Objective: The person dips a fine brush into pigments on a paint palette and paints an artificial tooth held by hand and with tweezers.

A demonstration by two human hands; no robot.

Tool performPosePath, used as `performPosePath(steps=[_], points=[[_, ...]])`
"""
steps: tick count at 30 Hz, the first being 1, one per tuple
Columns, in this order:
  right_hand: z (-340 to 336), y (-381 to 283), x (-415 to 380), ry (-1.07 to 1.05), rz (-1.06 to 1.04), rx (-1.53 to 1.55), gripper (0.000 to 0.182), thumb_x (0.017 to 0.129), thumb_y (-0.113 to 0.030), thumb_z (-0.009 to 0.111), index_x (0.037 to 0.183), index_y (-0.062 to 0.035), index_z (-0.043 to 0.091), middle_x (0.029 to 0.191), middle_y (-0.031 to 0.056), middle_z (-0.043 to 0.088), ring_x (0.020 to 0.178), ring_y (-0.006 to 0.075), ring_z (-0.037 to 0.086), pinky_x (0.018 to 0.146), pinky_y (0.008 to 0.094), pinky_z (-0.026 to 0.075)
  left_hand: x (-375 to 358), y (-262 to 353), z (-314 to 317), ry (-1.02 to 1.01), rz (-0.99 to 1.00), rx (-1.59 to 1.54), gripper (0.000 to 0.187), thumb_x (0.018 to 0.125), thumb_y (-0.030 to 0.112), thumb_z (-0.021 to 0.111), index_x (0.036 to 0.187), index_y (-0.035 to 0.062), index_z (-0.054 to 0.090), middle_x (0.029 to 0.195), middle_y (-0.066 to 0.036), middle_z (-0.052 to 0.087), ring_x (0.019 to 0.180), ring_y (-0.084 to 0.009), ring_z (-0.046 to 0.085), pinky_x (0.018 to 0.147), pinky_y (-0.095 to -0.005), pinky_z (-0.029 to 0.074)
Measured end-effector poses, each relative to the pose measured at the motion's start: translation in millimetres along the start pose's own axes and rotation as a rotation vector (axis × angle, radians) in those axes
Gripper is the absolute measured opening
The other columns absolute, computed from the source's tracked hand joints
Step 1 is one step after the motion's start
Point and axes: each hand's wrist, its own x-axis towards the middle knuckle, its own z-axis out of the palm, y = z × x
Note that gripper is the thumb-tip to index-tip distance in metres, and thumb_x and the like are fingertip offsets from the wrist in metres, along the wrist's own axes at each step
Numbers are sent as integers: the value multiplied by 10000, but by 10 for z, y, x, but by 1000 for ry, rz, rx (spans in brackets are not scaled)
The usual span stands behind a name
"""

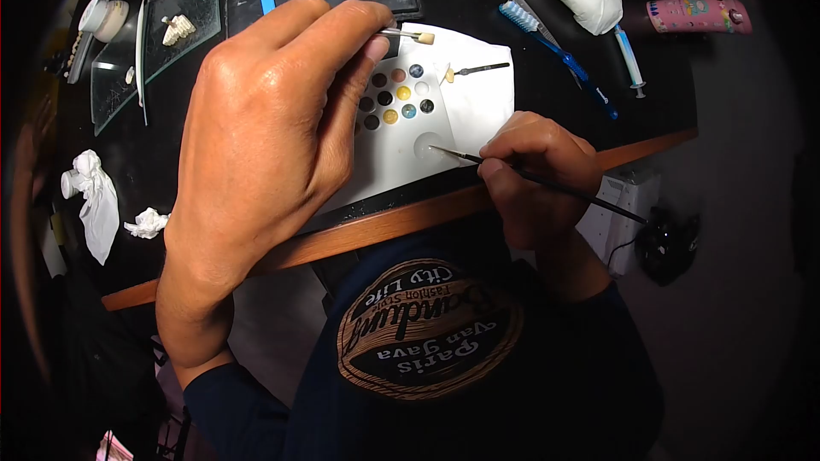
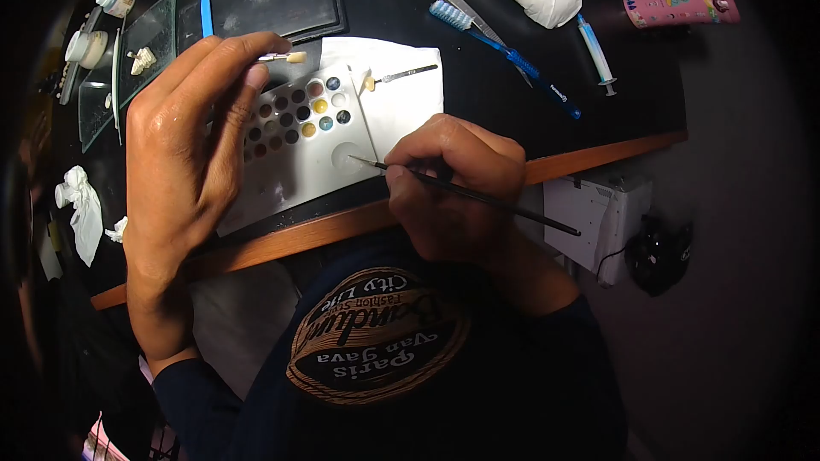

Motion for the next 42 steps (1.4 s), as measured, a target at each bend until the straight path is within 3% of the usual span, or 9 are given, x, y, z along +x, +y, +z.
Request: performPosePath(steps=[17,24,28,30,34,38,41,42], points=[[2,-2,11,-24,-17,-7,71,784,19,702,822,-22,658,712,71,663,580,124,630,524,259,467,-23,-3,43,-27,2,-13,241,969,-32,646,1190,10,730,764,-120,574,630,-207,580,608,-328,461],[-55,1,2,43,-18,168,56,825,21,671,877,19,650,744,110,660,621,153,615,565,273,462,7,1,-7,-30,16,-12,317,909,-64,665,1206,28,728,767,-152,561,648,-304,568,609,-382,458],[-155,-76,220,93,-87,260,106,848,30,627,945,46,668,811,154,668,745,200,627,672,318,495,59,-76,-70,-45,48,12,263,919,-69,627,1154,12,710,832,-160,625,745,-323,612,703,-408,475],[-211,-109,428,76,-216,197,111,849,22,633,950,33,678,825,136,696,763,204,630,746,348,511,79,-97,-128,-78,32,4,213,947,-38,602,1129,14,700,863,-146,659,794,-320,629,774,-404,464],[-305,-206,923,-84,-491,62,144,801,36,700,941,7,687,841,118,722,870,245,656,848,392,527,140,-152,-228,-112,70,-136,229,967,-7,570,1148,2,709,886,-133,684,771,-275,616,772,-380,434],[-192,-229,1148,-182,-591,176,204,826,70,634,1013,-4,597,815,118,642,1004,291,594,851,434,542,176,-223,-249,-36,114,-251,324,995,60,536,1261,11,715,898,-109,700,696,-220,527,728,-370,412],[-98,-198,1167,-163,-585,263,208,836,67,617,1015,-14,549,816,134,648,1069,318,599,928,528,574,189,-231,-305,-54,87,-295,342,996,67,534,1282,4,708,993,-125,743,768,-225,606,759,-369,442],[-52,-183,1158,-142,-565,279,206,837,68,614,1016,-11,548,821,139,653,1091,323,596,960,549,570,183,-278,-274,-44,90,-311,358,993,87,532,1294,-7,703,1111,-151,763,884,-236,680,811,-367,473]])
